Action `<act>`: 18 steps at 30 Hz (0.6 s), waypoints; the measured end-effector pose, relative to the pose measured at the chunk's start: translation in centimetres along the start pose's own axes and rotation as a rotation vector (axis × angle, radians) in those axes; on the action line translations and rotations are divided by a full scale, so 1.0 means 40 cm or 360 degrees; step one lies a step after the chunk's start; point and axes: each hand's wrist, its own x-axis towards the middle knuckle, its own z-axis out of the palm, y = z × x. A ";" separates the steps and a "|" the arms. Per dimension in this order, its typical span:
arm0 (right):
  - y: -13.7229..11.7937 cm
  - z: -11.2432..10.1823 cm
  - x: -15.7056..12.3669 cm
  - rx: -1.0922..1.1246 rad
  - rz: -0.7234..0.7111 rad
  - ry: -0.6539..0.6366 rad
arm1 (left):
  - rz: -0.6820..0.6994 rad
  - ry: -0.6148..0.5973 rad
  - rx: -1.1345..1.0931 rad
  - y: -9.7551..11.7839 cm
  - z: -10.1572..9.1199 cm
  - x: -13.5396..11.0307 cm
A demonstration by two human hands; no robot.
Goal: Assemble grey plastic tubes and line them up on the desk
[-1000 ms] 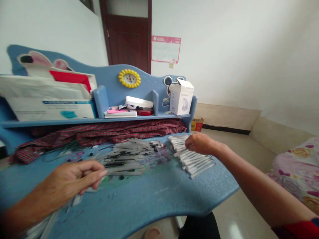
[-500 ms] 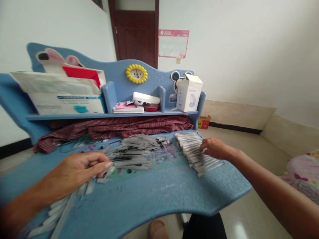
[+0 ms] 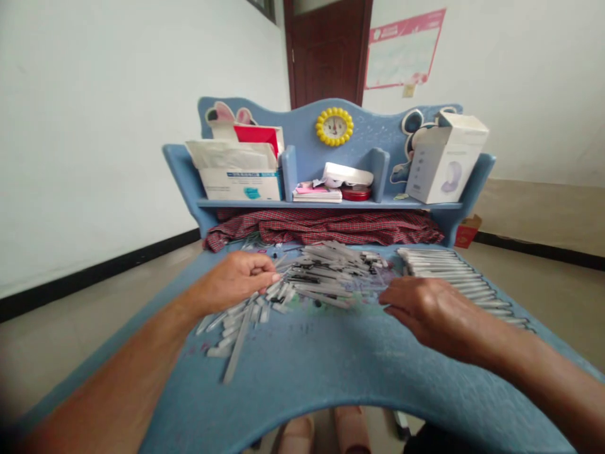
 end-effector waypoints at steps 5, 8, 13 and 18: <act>-0.202 0.082 0.109 -0.0269 -0.0467 -0.0466 | 0.0044 0.0015 0.0056 -0.009 0.005 0.001; -0.280 0.145 0.156 -0.0292 -0.0691 -0.0478 | 0.0060 0.0023 0.0097 -0.013 0.007 0.002; -0.364 0.222 0.215 -0.0368 -0.0897 -0.0455 | 0.0099 0.0048 0.0123 -0.020 0.009 0.001; -0.391 0.256 0.238 -0.0433 -0.0884 -0.0405 | 0.0109 0.0035 0.0193 -0.023 0.010 -0.003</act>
